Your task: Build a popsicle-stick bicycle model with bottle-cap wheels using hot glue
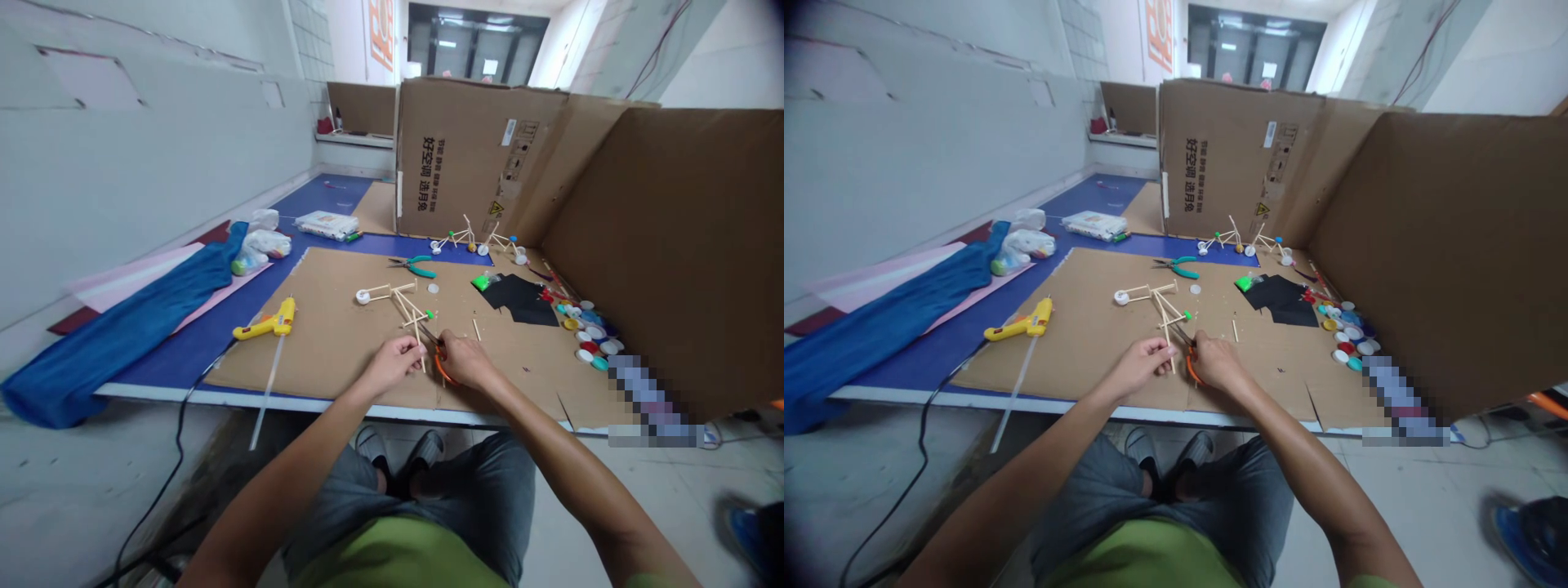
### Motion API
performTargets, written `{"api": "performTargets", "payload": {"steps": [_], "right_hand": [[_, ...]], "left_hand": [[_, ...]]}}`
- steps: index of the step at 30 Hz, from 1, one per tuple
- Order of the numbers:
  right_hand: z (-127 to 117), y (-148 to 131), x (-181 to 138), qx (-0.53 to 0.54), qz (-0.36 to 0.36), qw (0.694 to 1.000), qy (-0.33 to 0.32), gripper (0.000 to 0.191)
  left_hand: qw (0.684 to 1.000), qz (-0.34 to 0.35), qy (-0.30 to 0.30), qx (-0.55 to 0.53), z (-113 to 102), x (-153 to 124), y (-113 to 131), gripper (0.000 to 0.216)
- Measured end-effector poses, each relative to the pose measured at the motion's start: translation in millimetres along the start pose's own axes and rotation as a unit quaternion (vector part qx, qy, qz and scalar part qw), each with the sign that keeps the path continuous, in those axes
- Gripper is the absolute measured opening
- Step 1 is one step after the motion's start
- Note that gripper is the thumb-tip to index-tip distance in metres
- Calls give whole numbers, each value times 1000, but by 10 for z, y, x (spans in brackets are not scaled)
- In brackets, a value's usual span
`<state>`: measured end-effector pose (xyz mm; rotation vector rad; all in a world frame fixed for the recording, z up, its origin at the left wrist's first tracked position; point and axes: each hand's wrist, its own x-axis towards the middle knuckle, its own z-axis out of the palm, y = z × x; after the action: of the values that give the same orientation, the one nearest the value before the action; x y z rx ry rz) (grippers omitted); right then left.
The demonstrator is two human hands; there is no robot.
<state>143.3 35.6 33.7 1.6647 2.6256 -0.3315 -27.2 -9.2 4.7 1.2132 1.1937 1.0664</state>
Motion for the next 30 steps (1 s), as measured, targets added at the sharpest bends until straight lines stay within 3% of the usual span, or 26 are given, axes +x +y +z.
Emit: {"api": "performTargets", "payload": {"steps": [4,7,9,12,15,24,30], "right_hand": [[22,38,-19,27,-13,999,13,29],[35,112,-1,151,-24,986,68,20],[30,125,11,323,-49,940,96,20],[12,51,7,556,-95,822,75,37],[3,-62,-11,641,-103,759,49,47],[74,-171,-50,700,-65,710,36,51],[20,-168,-46,703,-66,708,14,54]], "left_hand": [[1000,-11,2,-8,-7,-26,-3,38],[1000,-27,1,-8,4,-43,23,38],[999,-34,-7,-8,19,-56,55,39],[999,-29,-27,-13,36,-73,113,39],[999,-20,-34,-4,25,-83,168,37],[996,-39,-57,52,-78,-86,224,25],[994,-53,-75,63,-104,-75,230,22]]}}
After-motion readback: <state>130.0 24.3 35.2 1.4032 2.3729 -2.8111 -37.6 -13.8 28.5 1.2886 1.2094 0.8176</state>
